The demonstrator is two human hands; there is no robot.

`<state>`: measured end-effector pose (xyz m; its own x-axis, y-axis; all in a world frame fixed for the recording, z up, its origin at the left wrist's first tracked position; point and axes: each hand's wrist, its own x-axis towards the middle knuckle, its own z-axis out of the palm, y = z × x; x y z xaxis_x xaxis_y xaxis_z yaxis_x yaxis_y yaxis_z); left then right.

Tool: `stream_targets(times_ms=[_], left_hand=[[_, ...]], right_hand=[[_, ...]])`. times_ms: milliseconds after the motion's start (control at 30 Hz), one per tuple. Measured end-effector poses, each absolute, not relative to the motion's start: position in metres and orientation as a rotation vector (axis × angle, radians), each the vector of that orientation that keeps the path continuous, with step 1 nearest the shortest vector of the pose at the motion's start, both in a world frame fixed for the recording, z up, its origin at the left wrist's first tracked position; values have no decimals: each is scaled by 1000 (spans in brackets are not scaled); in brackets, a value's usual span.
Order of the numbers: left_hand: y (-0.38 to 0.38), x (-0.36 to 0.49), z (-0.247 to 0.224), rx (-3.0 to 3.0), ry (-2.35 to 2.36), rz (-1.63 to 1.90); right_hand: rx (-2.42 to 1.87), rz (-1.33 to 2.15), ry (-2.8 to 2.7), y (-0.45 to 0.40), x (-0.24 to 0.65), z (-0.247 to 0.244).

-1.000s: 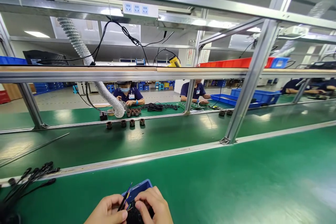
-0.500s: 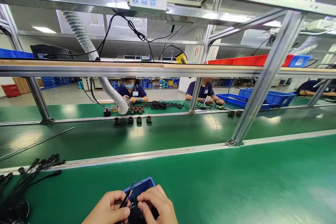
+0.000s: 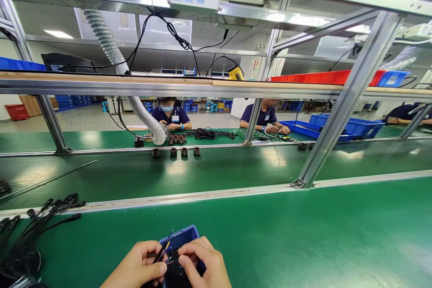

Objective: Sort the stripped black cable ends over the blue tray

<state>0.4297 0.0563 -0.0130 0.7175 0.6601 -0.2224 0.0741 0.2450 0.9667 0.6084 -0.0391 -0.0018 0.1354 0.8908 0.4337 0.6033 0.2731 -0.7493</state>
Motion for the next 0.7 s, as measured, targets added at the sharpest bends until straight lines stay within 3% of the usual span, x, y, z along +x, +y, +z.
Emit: stream_targets(times_ms=[467,600,700], left_hand=[[52,431,-9,1283,730,476],[51,434,-2,1266,749,501],[50,435,1,1264,762,504]], right_hand=[[-1501,571,-1405,-37,602,-13],[-1444,488,-1295,-34,595,-18],[-1373,658,-1120,-29,586,-29]])
